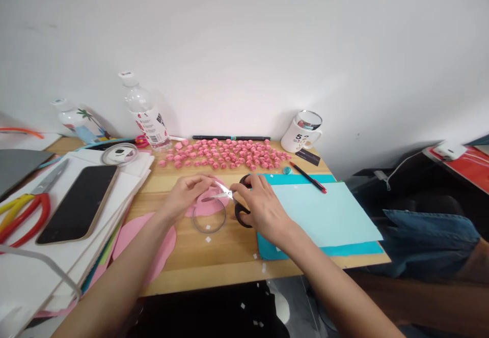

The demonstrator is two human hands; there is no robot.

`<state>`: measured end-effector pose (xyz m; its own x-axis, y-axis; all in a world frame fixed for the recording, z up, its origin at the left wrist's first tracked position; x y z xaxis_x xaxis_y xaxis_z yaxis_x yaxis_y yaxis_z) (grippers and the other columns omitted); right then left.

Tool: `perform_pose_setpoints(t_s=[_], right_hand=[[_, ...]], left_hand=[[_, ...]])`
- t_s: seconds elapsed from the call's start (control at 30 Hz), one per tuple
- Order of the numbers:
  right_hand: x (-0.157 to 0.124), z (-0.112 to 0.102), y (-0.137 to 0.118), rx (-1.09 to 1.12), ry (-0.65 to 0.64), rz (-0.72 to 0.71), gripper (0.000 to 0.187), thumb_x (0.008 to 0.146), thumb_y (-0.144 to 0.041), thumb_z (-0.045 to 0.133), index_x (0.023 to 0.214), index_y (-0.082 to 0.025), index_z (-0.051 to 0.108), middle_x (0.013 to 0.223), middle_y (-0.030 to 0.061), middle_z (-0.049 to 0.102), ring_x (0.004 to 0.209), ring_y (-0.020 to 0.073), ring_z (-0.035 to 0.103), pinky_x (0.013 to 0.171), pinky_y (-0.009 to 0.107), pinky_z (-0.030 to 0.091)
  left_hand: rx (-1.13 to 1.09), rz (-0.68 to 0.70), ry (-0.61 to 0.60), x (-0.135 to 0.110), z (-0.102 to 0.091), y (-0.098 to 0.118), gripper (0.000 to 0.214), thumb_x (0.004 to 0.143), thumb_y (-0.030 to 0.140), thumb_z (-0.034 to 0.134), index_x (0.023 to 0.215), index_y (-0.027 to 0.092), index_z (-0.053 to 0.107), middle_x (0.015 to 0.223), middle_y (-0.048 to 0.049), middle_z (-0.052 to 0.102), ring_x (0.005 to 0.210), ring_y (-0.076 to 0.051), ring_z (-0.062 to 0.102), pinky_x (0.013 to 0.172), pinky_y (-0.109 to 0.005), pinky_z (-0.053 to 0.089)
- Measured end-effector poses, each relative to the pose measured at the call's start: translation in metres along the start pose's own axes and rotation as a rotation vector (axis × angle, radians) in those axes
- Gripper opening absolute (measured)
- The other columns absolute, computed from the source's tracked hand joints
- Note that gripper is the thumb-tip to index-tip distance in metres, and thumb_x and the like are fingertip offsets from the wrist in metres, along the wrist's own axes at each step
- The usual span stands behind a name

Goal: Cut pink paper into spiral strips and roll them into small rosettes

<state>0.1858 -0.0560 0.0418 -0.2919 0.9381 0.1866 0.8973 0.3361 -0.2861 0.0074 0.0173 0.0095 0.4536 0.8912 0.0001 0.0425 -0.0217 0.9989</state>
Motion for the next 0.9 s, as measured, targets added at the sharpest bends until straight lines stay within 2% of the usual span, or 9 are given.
perform_pose_setpoints(t_s=[0.1,0.3,0.43,0.6,0.73,0.9], right_hand=[[0.001,0.004,-0.005,-0.137,0.013,-0.010,0.047,0.068,-0.008,0.059,0.113,-0.022,0.055,0.102,0.0104,0.047,0.094,0.0264,0.046,0.076,0.039,0.044],[0.003,0.003,-0.016,-0.280,0.023,0.017,0.044,0.069,-0.007,0.058,0.111,-0.020,0.057,0.102,0.0127,0.048,0.094,0.0276,0.044,0.074,0.038,0.040],[0.006,0.003,-0.024,-0.304,0.044,0.011,0.040,0.071,-0.006,0.054,0.108,-0.020,0.058,0.101,0.0127,0.049,0.092,0.0268,0.042,0.073,0.037,0.037],[0.008,0.005,-0.027,-0.325,0.032,-0.004,0.039,0.072,-0.007,0.052,0.109,-0.020,0.057,0.099,0.0125,0.049,0.091,0.0260,0.042,0.072,0.036,0.035],[0.008,0.004,-0.028,-0.354,0.046,0.005,0.035,0.075,-0.009,0.052,0.107,-0.021,0.058,0.098,0.0120,0.049,0.091,0.0257,0.041,0.074,0.036,0.034],[0.010,0.004,-0.028,-0.371,0.050,0.013,0.031,0.078,-0.011,0.051,0.107,-0.021,0.058,0.097,0.0118,0.049,0.092,0.0263,0.040,0.075,0.037,0.033]], left_hand=[[0.031,0.036,0.011,0.000,0.000,-0.002,0.033,0.078,0.046,0.056,0.079,0.017,0.073,0.094,-0.0081,0.068,0.082,-0.018,0.061,0.070,-0.028,0.046],[0.051,0.109,0.039,0.000,0.002,-0.004,0.022,0.070,0.039,0.067,0.072,0.019,0.073,0.092,-0.0071,0.064,0.091,-0.020,0.059,0.078,-0.029,0.047],[0.075,0.096,0.071,0.000,0.002,-0.004,0.023,0.073,0.040,0.065,0.070,0.020,0.074,0.089,-0.0071,0.062,0.093,-0.021,0.057,0.077,-0.030,0.047],[0.049,0.091,0.035,0.001,0.001,-0.006,0.025,0.074,0.041,0.063,0.075,0.019,0.074,0.094,-0.0077,0.058,0.088,-0.020,0.057,0.071,-0.029,0.048],[0.027,0.045,0.058,0.001,0.002,-0.008,0.027,0.072,0.041,0.064,0.066,0.016,0.072,0.089,-0.0072,0.057,0.081,-0.018,0.058,0.068,-0.028,0.048],[0.050,0.030,0.058,0.001,0.003,-0.006,0.023,0.072,0.036,0.064,0.066,0.014,0.069,0.096,-0.0077,0.057,0.084,-0.018,0.058,0.074,-0.029,0.045]])
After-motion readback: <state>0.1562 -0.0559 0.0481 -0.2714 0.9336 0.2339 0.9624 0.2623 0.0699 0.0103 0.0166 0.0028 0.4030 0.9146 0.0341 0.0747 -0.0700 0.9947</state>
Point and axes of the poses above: each hand's wrist, its own x-axis towards the middle knuckle, its own z-axis out of the palm, y = z × x, the point moved 2 cm from there along x, towards the middle knuckle
